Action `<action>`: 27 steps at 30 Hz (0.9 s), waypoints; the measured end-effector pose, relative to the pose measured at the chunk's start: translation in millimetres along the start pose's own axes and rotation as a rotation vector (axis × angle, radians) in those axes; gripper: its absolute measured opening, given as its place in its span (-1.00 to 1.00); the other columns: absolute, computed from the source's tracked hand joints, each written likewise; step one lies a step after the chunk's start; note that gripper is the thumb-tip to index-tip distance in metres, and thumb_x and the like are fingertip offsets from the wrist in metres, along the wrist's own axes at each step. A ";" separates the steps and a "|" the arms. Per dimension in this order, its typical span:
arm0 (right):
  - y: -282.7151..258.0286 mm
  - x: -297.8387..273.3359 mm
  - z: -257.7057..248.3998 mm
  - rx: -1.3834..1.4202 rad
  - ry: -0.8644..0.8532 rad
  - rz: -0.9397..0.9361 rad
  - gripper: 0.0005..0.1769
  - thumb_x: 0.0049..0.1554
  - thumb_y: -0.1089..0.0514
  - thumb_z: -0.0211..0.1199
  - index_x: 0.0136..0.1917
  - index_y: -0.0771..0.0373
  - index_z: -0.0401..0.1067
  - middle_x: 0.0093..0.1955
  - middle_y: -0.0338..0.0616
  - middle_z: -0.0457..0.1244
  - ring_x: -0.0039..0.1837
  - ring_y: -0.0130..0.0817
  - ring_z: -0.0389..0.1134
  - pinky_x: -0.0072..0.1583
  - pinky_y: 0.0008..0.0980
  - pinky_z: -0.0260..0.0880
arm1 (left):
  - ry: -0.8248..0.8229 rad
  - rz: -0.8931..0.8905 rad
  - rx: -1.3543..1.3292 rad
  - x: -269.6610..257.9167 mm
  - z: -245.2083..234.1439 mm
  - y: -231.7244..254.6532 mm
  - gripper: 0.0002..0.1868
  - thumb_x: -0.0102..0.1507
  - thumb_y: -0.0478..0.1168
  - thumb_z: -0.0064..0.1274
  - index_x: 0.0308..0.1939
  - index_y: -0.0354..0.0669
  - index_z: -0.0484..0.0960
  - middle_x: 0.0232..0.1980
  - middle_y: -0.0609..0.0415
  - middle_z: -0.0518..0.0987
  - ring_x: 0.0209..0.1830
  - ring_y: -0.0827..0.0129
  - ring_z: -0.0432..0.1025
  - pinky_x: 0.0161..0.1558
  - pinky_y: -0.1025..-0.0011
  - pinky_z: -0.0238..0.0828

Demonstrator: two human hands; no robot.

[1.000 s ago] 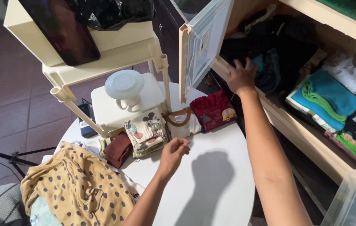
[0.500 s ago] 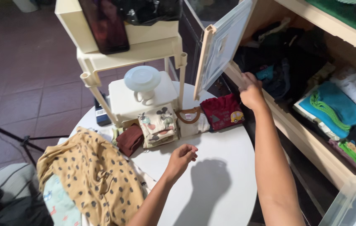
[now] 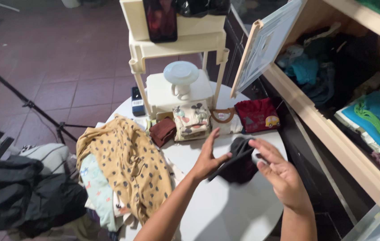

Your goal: The person takes several items of baby clothing out of a drawer and lays them flat on a round white table, smoothing them with their hands.

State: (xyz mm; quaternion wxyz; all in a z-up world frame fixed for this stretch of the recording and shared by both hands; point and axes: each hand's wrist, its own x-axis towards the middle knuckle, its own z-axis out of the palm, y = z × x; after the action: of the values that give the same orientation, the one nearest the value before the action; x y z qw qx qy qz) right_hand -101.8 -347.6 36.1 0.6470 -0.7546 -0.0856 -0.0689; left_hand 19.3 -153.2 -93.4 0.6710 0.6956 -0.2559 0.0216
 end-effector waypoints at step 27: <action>18.6 16.7 112.8 -0.110 -0.313 0.055 -0.72 0.35 0.31 0.29 0.32 0.28 0.49 0.07 -0.12 0.37 0.12 -0.49 0.31 0.19 -0.48 0.37 | -0.160 0.117 0.070 -61.7 -145.9 174.8 -0.68 0.15 -0.36 0.25 -0.04 -0.25 0.56 -0.07 0.12 0.46 -0.05 0.40 0.38 0.08 0.44 0.35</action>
State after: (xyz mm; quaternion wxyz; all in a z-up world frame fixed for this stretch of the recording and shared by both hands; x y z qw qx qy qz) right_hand -82.2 -238.1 4.5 0.5849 -0.7926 -0.1606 0.0627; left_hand -55.8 10.3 59.1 0.6214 0.7020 -0.3477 0.0141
